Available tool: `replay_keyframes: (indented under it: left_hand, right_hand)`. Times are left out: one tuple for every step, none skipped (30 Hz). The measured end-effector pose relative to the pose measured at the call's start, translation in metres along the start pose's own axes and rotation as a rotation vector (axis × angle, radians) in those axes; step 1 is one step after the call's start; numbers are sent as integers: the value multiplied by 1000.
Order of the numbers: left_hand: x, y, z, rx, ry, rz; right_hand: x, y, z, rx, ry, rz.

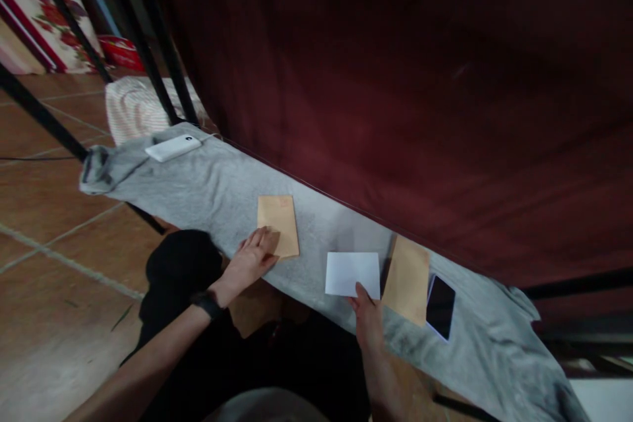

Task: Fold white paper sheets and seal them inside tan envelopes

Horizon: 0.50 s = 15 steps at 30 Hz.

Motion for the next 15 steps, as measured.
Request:
replay_keyframes:
  left_hand:
    - [4, 4, 4, 12, -33, 38]
    - [7, 6, 6, 18, -55, 62]
    - [9, 8, 7, 15, -72, 79]
    - [9, 8, 6, 11, -89, 96]
    - [9, 7, 4, 14, -107, 117]
    - [8, 5, 1, 26, -127, 142]
    - [7, 3, -3, 43, -149, 169]
    - [5, 1, -7, 62, -170, 197]
    - [3, -1, -11, 81, -189, 224]
    - [2, -3, -16, 99, -205, 248]
    - [0, -5, -20, 109, -219, 266]
    - [-3, -7, -25, 114, -230, 277]
    - [-5, -8, -30, 119, -239, 284]
    - [-7, -10, -36, 117, -247, 285]
    - [-8, -12, -41, 102, -254, 281]
  right_hand:
    - [-4, -1, -8, 17, 0, -6]
    - [-8, -2, -15, 33, -2, -16]
    - [-14, -3, -20, 53, -4, -30]
    - [-19, -5, -24, 80, -4, -44]
    - [-25, -8, -26, 112, -5, -60]
    - [-32, -11, -26, 142, -9, -74]
    - [-38, -14, -25, 171, -16, -86]
    - [-43, -17, -23, 197, -26, -94]
    - [-48, -20, -20, 220, -38, -103]
    - [-52, -23, -19, 237, -49, -116]
    - [-56, -25, -17, 248, -58, -132]
    - [-57, -26, -16, 252, -64, -137]
    - [-56, -27, -16, 238, -70, -130]
    - [-53, -25, -14, 192, -73, -110]
    - [-48, -22, -11, 139, -75, -82]
Point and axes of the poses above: each hand's wrist, its own y-axis away from the middle knuckle, its own x-axis out of the palm, z = x × y, the point moved 6 cm from there along -y, towards the middle knuckle, and after that the axes turned 12 degrees about x, right-handed, at the moved point
